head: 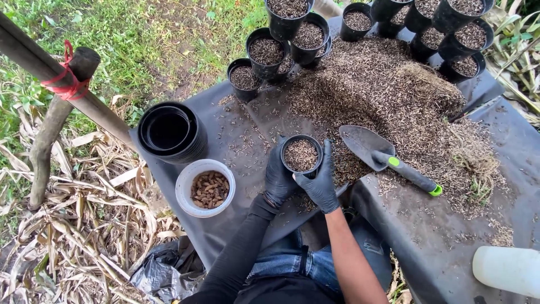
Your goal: Using a hand trowel to scoop soil from a pile and fill small plastic nursery pots on a potting table.
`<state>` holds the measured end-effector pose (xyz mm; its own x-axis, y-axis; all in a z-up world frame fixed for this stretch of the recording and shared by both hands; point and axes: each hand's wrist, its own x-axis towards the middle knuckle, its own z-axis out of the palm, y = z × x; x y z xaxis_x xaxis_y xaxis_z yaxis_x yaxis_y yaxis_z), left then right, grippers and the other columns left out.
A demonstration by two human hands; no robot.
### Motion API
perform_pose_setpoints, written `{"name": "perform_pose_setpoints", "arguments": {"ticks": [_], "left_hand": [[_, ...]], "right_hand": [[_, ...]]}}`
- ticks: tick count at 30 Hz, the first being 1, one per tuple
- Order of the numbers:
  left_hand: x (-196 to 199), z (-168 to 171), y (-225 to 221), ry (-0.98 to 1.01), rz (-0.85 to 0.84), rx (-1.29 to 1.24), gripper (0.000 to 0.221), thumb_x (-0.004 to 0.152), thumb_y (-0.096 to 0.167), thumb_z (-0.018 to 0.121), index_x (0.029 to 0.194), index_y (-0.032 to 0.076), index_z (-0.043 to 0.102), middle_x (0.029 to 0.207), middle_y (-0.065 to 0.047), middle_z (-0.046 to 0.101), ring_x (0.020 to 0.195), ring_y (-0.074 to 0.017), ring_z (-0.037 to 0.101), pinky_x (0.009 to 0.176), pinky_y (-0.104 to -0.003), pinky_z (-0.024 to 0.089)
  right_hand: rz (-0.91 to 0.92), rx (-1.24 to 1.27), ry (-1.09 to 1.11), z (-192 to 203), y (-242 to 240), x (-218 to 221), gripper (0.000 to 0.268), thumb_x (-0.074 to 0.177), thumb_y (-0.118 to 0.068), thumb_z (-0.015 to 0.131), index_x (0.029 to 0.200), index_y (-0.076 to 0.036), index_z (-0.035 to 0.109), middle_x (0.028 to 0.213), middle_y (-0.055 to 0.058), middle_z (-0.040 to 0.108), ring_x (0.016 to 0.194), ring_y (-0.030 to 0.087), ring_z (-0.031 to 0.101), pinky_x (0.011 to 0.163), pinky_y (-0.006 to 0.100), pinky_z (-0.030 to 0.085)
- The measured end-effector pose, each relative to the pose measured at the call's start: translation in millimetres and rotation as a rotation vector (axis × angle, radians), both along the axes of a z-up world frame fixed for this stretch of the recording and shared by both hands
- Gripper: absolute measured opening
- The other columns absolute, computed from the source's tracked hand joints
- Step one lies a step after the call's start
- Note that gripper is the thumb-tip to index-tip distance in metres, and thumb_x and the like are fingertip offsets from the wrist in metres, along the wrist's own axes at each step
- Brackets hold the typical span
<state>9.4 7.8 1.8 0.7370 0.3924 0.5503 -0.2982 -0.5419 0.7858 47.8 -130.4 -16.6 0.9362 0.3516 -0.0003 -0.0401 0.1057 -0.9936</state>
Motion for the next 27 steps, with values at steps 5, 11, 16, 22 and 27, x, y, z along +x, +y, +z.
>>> {"name": "perform_pose_setpoints", "arguments": {"ticks": [5, 11, 16, 22, 27], "left_hand": [[-8, 1, -7, 0.036, 0.059, 0.105, 0.075, 0.080, 0.018, 0.083, 0.141, -0.009, 0.048, 0.129, -0.037, 0.058, 0.120, -0.0570, 0.057, 0.108, -0.063, 0.047], [-10, 13, -7, 0.075, -0.110, -0.073, 0.089, 0.071, 0.026, 0.090, 0.143, -0.003, 0.047, 0.134, -0.031, 0.059, 0.124, -0.0525, 0.058, 0.110, -0.059, 0.047], [-11, 9, 1, 0.072, -0.173, -0.213, 0.096, 0.059, 0.030, 0.098, 0.138, 0.005, 0.050, 0.131, -0.021, 0.064, 0.122, -0.0441, 0.063, 0.109, -0.051, 0.051], [-11, 5, 1, 0.209, -0.039, -0.060, 0.071, 0.058, 0.028, 0.096, 0.119, 0.006, 0.067, 0.106, -0.019, 0.067, 0.104, -0.0429, 0.064, 0.095, -0.050, 0.055], [-12, 34, 0, 0.221, -0.210, -0.200, 0.076, 0.056, 0.033, 0.096, 0.124, 0.012, 0.069, 0.115, -0.014, 0.070, 0.113, -0.0377, 0.067, 0.101, -0.045, 0.055]], "right_hand": [[0.010, 0.063, -0.051, -3, 13, -2, 0.129, 0.063, 0.004, 0.092, 0.162, -0.013, 0.012, 0.156, 0.022, 0.042, 0.141, 0.037, 0.047, 0.114, 0.049, 0.048], [0.034, 0.084, -0.096, -20, -3, 6, 0.113, 0.066, 0.006, 0.091, 0.157, -0.014, 0.028, 0.152, 0.018, 0.048, 0.139, 0.032, 0.051, 0.112, 0.050, 0.050], [0.126, 0.204, -0.030, -25, -12, 10, 0.109, 0.069, 0.004, 0.088, 0.159, -0.015, 0.030, 0.153, 0.013, 0.048, 0.139, 0.027, 0.049, 0.111, 0.046, 0.051], [0.121, 0.244, -0.076, -14, -10, 2, 0.112, 0.073, -0.016, 0.085, 0.163, -0.018, 0.019, 0.161, 0.012, 0.037, 0.147, 0.027, 0.040, 0.119, 0.046, 0.044], [0.093, 0.178, -0.121, -26, -14, 2, 0.103, 0.076, -0.026, 0.076, 0.162, -0.014, 0.021, 0.164, 0.015, 0.031, 0.151, 0.030, 0.032, 0.124, 0.048, 0.034]]}}
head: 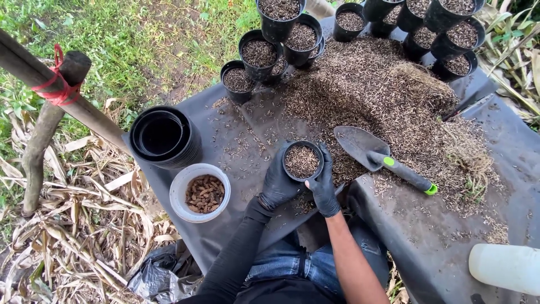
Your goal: Using a hand trowel to scoop soil from a pile and fill small plastic nursery pots on a potting table.
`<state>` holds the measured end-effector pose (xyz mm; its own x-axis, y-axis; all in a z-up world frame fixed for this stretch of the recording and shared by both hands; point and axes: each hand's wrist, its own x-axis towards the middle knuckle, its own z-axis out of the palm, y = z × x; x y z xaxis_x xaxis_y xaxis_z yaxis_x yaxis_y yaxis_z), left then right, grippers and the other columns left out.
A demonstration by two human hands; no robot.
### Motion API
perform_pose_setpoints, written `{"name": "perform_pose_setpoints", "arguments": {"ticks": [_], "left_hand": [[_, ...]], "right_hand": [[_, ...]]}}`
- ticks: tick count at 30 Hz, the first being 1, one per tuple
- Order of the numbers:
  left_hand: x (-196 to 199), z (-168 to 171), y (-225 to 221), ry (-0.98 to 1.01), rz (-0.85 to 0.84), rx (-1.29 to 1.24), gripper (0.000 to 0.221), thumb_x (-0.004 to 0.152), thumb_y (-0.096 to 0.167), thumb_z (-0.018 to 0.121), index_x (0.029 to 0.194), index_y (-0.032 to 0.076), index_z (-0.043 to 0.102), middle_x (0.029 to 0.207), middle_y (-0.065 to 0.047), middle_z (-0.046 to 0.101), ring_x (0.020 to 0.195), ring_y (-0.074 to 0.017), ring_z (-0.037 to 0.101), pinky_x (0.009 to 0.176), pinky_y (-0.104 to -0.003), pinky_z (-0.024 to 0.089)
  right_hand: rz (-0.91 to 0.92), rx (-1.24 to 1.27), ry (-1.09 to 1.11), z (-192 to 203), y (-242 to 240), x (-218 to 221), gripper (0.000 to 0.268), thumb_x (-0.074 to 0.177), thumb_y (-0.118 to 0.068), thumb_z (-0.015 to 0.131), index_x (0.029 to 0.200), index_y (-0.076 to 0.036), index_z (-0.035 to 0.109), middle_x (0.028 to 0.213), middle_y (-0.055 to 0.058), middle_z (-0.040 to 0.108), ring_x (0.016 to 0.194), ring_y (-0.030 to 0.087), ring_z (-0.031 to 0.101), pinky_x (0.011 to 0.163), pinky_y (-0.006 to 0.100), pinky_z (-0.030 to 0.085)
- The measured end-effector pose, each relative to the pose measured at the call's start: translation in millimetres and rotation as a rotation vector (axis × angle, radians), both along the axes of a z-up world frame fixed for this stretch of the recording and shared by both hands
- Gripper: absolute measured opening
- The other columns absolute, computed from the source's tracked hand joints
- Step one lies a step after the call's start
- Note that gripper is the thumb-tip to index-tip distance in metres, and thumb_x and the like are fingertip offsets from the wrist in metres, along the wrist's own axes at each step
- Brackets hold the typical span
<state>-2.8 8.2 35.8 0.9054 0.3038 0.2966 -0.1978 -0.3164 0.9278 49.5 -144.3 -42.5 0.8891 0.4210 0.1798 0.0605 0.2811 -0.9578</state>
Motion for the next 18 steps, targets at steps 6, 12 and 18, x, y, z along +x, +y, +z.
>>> {"name": "perform_pose_setpoints", "arguments": {"ticks": [6, 12, 18], "left_hand": [[-4, 9, -2, 0.127, 0.027, 0.030, 0.071, 0.060, 0.024, 0.091, 0.125, 0.007, 0.066, 0.113, -0.022, 0.071, 0.110, -0.0472, 0.067, 0.094, -0.056, 0.057], [-1, -6, -2, 0.100, 0.107, 0.023, 0.081, 0.059, 0.031, 0.098, 0.126, 0.005, 0.061, 0.116, -0.024, 0.066, 0.113, -0.0506, 0.064, 0.100, -0.059, 0.054], [-1, 22, -10, 0.191, 0.091, -0.006, 0.078, 0.059, 0.021, 0.092, 0.129, 0.010, 0.061, 0.120, -0.021, 0.068, 0.115, -0.0483, 0.065, 0.102, -0.058, 0.055]], "right_hand": [[-0.042, 0.102, 0.028, -10, 1, -2, 0.094, 0.078, -0.028, 0.073, 0.159, -0.014, 0.028, 0.162, 0.013, 0.035, 0.151, 0.029, 0.033, 0.125, 0.050, 0.031], [-0.068, 0.217, 0.168, 11, 8, -13, 0.082, 0.079, -0.030, 0.061, 0.155, -0.012, 0.037, 0.158, 0.009, 0.041, 0.147, 0.022, 0.039, 0.127, 0.042, 0.029], [-0.138, 0.247, 0.062, 19, 15, -15, 0.078, 0.079, -0.030, 0.066, 0.151, -0.015, 0.039, 0.159, 0.009, 0.038, 0.148, 0.023, 0.038, 0.127, 0.043, 0.030]]}}
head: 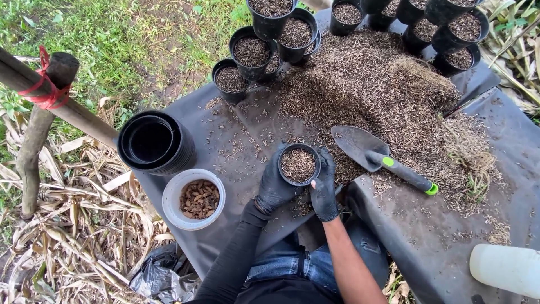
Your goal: Using a hand trowel to scoop soil from a pile and fill small plastic nursery pots on a potting table.
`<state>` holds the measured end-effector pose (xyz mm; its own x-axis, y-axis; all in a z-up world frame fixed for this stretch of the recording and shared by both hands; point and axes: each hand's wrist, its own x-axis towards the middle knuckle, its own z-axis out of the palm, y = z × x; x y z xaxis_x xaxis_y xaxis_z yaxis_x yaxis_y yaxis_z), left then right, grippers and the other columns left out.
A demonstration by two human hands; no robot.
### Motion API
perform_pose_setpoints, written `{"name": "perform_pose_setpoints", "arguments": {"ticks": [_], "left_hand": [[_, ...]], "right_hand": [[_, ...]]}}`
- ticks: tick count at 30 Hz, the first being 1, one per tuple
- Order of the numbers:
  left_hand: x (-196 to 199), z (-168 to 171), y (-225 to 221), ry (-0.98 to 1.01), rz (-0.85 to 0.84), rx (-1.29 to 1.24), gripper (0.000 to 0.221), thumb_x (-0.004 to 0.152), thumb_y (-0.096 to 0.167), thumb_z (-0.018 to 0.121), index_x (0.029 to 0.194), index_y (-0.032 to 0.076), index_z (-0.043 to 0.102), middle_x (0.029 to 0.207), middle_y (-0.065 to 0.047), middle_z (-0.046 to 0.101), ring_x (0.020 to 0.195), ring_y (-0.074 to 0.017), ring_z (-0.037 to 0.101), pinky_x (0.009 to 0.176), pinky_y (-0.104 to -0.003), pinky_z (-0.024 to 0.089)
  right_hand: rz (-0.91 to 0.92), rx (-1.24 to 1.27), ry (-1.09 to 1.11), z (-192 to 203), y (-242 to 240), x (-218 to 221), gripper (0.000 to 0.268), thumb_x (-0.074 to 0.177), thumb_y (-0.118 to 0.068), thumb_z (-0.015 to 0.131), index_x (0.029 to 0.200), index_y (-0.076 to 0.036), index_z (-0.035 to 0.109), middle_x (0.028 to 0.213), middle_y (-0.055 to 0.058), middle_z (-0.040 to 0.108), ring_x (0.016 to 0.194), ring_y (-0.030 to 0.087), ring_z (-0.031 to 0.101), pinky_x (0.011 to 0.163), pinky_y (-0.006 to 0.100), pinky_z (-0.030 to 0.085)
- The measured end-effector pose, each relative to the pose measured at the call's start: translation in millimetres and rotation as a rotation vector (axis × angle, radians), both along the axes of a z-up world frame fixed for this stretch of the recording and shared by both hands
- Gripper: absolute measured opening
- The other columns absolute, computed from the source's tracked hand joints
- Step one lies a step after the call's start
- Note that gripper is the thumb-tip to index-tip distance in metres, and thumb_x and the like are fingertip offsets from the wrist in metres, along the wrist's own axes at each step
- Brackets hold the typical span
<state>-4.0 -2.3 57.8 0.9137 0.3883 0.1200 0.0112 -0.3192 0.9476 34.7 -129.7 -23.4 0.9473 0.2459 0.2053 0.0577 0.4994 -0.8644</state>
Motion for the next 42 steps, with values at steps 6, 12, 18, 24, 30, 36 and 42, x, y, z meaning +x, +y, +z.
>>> {"name": "perform_pose_setpoints", "arguments": {"ticks": [6, 12, 18, 24, 30, 36, 42], "left_hand": [[1, -9, 3, 0.011, 0.002, 0.049, 0.076, 0.058, 0.017, 0.090, 0.128, 0.013, 0.061, 0.117, -0.020, 0.070, 0.112, -0.0483, 0.066, 0.097, -0.059, 0.057], [0, -42, 4, -0.161, 0.042, 0.098, 0.081, 0.060, 0.028, 0.098, 0.128, 0.007, 0.059, 0.118, -0.021, 0.068, 0.114, -0.0457, 0.066, 0.101, -0.055, 0.055], [1, -72, 6, -0.287, 0.057, 0.057, 0.075, 0.071, 0.030, 0.093, 0.132, 0.003, 0.059, 0.120, -0.025, 0.065, 0.116, -0.0493, 0.063, 0.103, -0.057, 0.052], [-2, -60, 3, -0.407, 0.193, 0.102, 0.060, 0.090, 0.026, 0.077, 0.139, 0.001, 0.052, 0.121, -0.024, 0.061, 0.115, -0.0480, 0.061, 0.103, -0.055, 0.050], [3, -56, 2, -0.429, 0.325, 0.029, 0.057, 0.092, 0.025, 0.076, 0.138, 0.002, 0.051, 0.125, -0.023, 0.058, 0.118, -0.0453, 0.060, 0.107, -0.055, 0.048], [11, -10, 8, -0.373, 0.406, -0.136, 0.069, 0.087, 0.014, 0.076, 0.145, -0.002, 0.043, 0.137, -0.027, 0.055, 0.130, -0.0443, 0.056, 0.117, -0.051, 0.041], [5, -22, 16, -0.316, 0.516, -0.224, 0.089, 0.081, 0.013, 0.085, 0.153, -0.002, 0.035, 0.148, -0.028, 0.049, 0.137, -0.0404, 0.051, 0.122, -0.048, 0.036]], "right_hand": [[-0.048, -0.008, -0.006, -4, 0, -5, 0.067, 0.085, -0.032, 0.057, 0.146, -0.012, 0.041, 0.157, 0.011, 0.042, 0.148, 0.022, 0.038, 0.129, 0.041, 0.025], [-0.046, -0.047, 0.014, -9, -5, -4, 0.071, 0.090, -0.035, 0.052, 0.153, -0.004, 0.040, 0.164, 0.017, 0.036, 0.153, 0.030, 0.030, 0.128, 0.044, 0.022], [0.021, -0.482, -0.093, -9, -9, -10, 0.128, 0.069, -0.012, 0.091, 0.164, -0.010, 0.005, 0.166, 0.022, 0.027, 0.152, 0.037, 0.030, 0.126, 0.051, 0.027], [-0.079, -0.689, -0.141, 29, 13, -2, 0.126, 0.052, -0.008, 0.098, 0.156, -0.007, 0.027, 0.151, 0.021, 0.051, 0.143, 0.038, 0.047, 0.123, 0.051, 0.036], [-0.111, -0.723, -0.298, 35, 33, 7, 0.120, 0.049, -0.014, 0.103, 0.150, -0.002, 0.037, 0.142, 0.021, 0.053, 0.139, 0.038, 0.050, 0.122, 0.049, 0.037], [-0.116, -0.791, -0.348, 53, 65, 34, 0.113, 0.056, -0.011, 0.098, 0.151, -0.010, 0.038, 0.146, 0.020, 0.050, 0.139, 0.043, 0.050, 0.118, 0.056, 0.040], [-0.040, -0.746, -0.455, 54, 120, 50, 0.112, 0.056, -0.011, 0.100, 0.151, -0.009, 0.039, 0.150, 0.022, 0.046, 0.143, 0.047, 0.044, 0.118, 0.058, 0.038]]}}
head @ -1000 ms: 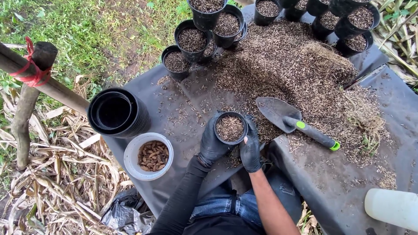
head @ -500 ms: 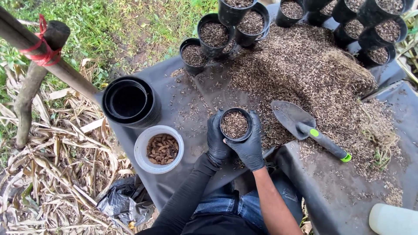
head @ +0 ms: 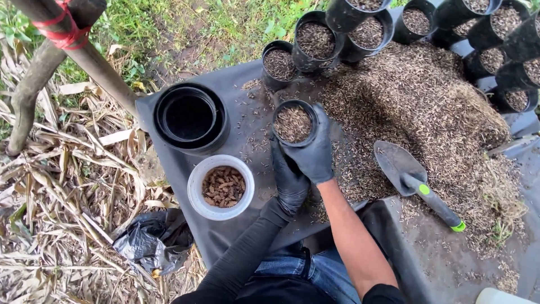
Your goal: Using a hand trowel to scoop soil from a pile and fill small plastic nursery pots on a potting table.
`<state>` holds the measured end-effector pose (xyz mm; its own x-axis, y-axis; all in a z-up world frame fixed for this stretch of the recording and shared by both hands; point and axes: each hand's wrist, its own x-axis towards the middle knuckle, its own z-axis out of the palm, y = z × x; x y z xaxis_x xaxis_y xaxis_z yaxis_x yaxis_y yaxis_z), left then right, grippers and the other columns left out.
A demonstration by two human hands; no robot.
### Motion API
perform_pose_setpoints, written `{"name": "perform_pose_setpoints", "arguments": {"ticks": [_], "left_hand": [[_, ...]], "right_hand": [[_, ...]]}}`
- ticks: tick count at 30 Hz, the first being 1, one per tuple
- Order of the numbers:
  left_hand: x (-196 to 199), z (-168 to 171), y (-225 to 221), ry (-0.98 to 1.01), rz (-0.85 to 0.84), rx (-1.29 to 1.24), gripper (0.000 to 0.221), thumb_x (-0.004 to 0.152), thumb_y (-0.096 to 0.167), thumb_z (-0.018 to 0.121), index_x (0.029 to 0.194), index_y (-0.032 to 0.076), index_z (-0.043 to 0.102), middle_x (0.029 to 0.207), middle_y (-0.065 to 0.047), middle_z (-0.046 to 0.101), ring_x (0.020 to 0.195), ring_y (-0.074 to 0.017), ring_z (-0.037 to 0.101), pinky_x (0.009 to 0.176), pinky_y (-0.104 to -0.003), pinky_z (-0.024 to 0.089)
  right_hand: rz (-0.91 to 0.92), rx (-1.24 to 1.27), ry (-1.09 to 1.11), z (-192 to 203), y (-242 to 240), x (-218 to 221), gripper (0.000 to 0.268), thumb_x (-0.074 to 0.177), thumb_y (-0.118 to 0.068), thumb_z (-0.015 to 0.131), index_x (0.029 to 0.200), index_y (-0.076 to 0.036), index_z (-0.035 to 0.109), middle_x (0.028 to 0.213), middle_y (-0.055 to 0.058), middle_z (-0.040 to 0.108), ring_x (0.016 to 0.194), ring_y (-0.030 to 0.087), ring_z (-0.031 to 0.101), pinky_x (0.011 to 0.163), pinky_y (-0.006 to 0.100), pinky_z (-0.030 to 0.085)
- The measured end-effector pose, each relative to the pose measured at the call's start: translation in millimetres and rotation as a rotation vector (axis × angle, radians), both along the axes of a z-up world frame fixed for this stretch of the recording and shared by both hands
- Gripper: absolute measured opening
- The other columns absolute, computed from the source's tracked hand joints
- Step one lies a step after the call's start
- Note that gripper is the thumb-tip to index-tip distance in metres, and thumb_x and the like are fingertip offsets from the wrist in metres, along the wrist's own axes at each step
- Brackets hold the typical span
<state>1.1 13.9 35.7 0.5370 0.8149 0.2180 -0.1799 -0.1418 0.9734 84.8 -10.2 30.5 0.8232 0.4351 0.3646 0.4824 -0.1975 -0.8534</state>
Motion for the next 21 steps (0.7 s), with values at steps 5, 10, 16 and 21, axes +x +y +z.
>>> {"name": "perform_pose_setpoints", "arguments": {"ticks": [5, 10, 16, 21], "left_hand": [[-12, -12, -1, -0.250, -0.003, -0.362, 0.082, 0.098, 0.024, 0.067, 0.162, 0.005, 0.020, 0.165, -0.017, 0.028, 0.149, -0.0336, 0.036, 0.127, -0.046, 0.026], [2, -72, -14, 0.170, 0.168, -0.020, 0.090, 0.101, 0.019, 0.068, 0.167, 0.006, 0.008, 0.169, -0.026, 0.019, 0.154, -0.0367, 0.028, 0.131, -0.047, 0.019], [16, -96, -22, 0.241, 0.441, 0.077, 0.078, 0.101, 0.015, 0.067, 0.166, 0.006, 0.025, 0.153, -0.025, 0.051, 0.137, -0.0358, 0.054, 0.116, -0.040, 0.043], [21, -90, -17, 0.410, 0.562, 0.197, 0.064, 0.100, 0.013, 0.062, 0.161, 0.007, 0.040, 0.126, -0.022, 0.071, 0.114, -0.0349, 0.070, 0.097, -0.037, 0.057]], "right_hand": [[0.121, 0.022, 0.100, 11, 41, -2, 0.107, 0.058, -0.013, 0.099, 0.148, -0.010, 0.042, 0.145, 0.023, 0.055, 0.137, 0.047, 0.051, 0.116, 0.057, 0.042], [0.191, -0.069, 0.213, 13, 59, -1, 0.109, 0.055, -0.015, 0.099, 0.148, -0.011, 0.041, 0.145, 0.020, 0.059, 0.135, 0.044, 0.054, 0.118, 0.056, 0.043], [0.173, -0.141, 0.235, 10, 72, -1, 0.112, 0.057, -0.023, 0.100, 0.150, -0.018, 0.037, 0.158, 0.016, 0.047, 0.142, 0.040, 0.048, 0.123, 0.053, 0.040], [0.177, -0.115, 0.202, 16, 79, -2, 0.108, 0.055, -0.018, 0.100, 0.148, -0.015, 0.044, 0.153, 0.018, 0.052, 0.140, 0.042, 0.050, 0.120, 0.053, 0.042]]}}
